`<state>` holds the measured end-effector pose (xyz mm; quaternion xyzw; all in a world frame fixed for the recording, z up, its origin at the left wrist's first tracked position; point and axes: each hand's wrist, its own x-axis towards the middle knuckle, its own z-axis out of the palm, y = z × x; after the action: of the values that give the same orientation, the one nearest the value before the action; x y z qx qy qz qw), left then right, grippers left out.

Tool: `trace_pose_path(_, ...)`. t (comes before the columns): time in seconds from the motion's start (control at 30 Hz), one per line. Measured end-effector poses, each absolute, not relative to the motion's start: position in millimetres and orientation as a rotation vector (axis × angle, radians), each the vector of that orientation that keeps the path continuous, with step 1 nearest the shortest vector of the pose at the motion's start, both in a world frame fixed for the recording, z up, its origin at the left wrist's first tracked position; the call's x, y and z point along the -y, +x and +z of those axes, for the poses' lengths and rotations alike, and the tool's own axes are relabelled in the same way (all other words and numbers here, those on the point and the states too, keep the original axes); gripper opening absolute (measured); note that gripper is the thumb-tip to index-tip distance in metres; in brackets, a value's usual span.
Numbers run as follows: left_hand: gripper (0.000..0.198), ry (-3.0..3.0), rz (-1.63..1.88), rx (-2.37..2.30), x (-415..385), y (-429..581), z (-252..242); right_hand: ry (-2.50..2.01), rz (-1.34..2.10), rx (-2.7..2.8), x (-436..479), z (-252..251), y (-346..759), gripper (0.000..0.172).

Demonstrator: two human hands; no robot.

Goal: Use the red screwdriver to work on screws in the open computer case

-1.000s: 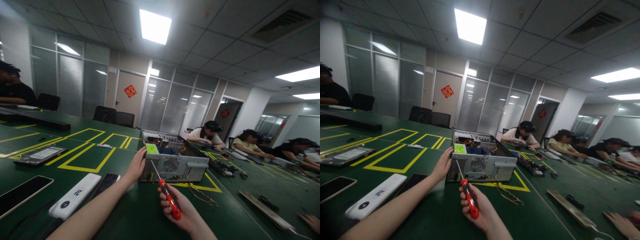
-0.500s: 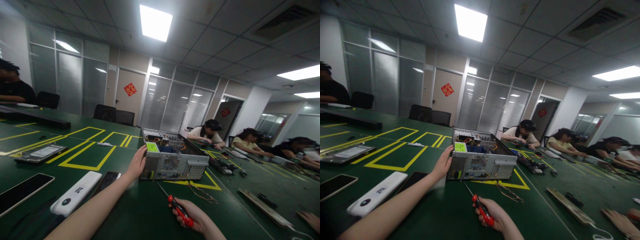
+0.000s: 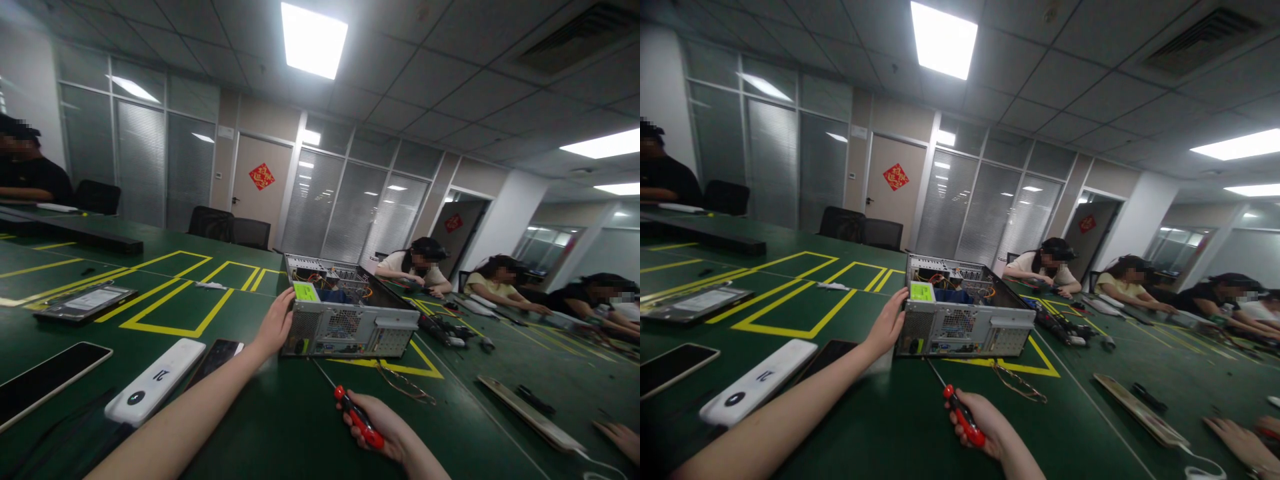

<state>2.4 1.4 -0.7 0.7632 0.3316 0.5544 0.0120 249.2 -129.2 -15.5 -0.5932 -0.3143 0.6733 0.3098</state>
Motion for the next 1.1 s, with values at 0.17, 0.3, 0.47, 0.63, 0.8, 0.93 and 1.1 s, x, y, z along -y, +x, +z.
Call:
trace_pose_path(0.17,0.042,2.382,1.729,-1.035,-0.4,2.5,0.1,-1.581,1.756,0.865,130.9,-15.3,248.8,0.033)
trace_pose_path(0.3,0.042,2.381,1.735,-1.051,-0.7,2.7,-0.9,-1.582,1.745,0.883,132.1,-15.2,248.8,0.033)
trace_pose_path(0.47,0.042,2.387,1.746,-1.023,-1.0,3.2,-1.4,-1.572,1.662,0.996,133.5,-17.2,243.9,0.032)
trace_pose_path(0.63,0.042,2.383,1.749,-1.015,0.4,3.1,0.2,-1.748,1.411,1.293,134.0,-19.2,232.0,0.029)
trace_pose_path(0.8,0.042,2.379,1.737,-1.035,1.4,2.3,0.4,-1.866,1.050,1.448,141.8,-13.0,218.7,0.020)
trace_pose_path(0.93,0.042,2.381,1.732,-1.039,1.8,2.0,0.6,-1.787,1.175,1.207,147.7,-6.8,211.0,0.025)
trace_pose_path(1.1,0.042,2.377,1.728,-1.029,1.5,2.1,0.6,-1.366,1.726,0.451,149.5,-5.6,200.0,0.012)
